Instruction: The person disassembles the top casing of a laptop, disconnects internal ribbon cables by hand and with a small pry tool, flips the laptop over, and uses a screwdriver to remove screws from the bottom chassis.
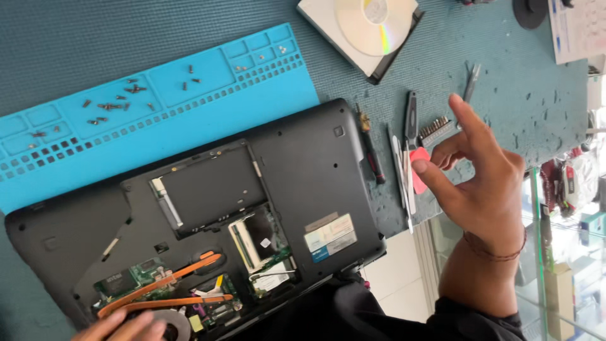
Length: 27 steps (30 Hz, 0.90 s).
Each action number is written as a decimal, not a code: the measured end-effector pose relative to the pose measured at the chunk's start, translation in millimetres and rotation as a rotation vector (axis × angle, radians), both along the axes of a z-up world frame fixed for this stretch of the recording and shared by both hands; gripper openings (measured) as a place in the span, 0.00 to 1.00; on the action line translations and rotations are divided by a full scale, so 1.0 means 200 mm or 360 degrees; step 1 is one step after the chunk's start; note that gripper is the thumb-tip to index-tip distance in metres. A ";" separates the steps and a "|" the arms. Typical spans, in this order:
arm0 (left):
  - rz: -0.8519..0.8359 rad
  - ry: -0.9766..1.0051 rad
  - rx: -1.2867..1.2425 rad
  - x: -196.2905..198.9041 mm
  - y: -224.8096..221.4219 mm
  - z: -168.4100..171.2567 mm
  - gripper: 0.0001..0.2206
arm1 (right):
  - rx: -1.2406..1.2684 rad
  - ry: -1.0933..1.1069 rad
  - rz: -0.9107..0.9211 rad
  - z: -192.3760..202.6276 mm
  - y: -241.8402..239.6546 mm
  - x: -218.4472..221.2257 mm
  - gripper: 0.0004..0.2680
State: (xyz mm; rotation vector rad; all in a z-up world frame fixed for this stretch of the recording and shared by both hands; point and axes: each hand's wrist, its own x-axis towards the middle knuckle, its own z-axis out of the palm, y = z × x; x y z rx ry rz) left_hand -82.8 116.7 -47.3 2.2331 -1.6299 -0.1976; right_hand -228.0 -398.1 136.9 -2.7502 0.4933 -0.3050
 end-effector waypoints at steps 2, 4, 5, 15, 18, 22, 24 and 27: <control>0.0106 0.0066 0.0062 -0.07 -0.39 0.26 0.21 | 0.0000 -0.0022 -0.0101 0.00 0.00 -0.01 0.22; 0.0574 0.0142 -0.0491 -0.13 -0.78 0.45 0.09 | 0.0217 -0.0075 -0.0050 -0.02 0.00 -0.03 0.18; 0.0569 0.0130 -0.0499 -0.15 -0.86 0.51 0.09 | 0.0212 -0.0089 -0.0052 -0.03 0.00 -0.02 0.18; 0.0398 0.0081 -0.0393 -0.02 -1.06 0.72 0.10 | 0.0030 0.0338 -0.0064 -0.26 -0.05 0.05 0.09; 0.0348 -0.0012 -0.0301 0.12 -1.04 0.75 0.13 | 0.0023 0.0507 -0.0026 -0.28 -0.03 0.10 0.06; 0.0349 0.0261 -0.0344 0.29 -1.07 0.71 0.17 | -0.0132 0.0655 -0.0138 -0.22 0.00 0.14 0.09; 0.0360 0.0512 -0.0328 0.37 -1.12 0.73 0.17 | -0.0188 0.0478 -0.0208 -0.18 -0.02 0.10 0.04; 0.0444 0.0972 -0.0217 0.48 -1.21 0.76 0.21 | -0.0157 0.0202 -0.0169 -0.06 0.01 0.12 0.04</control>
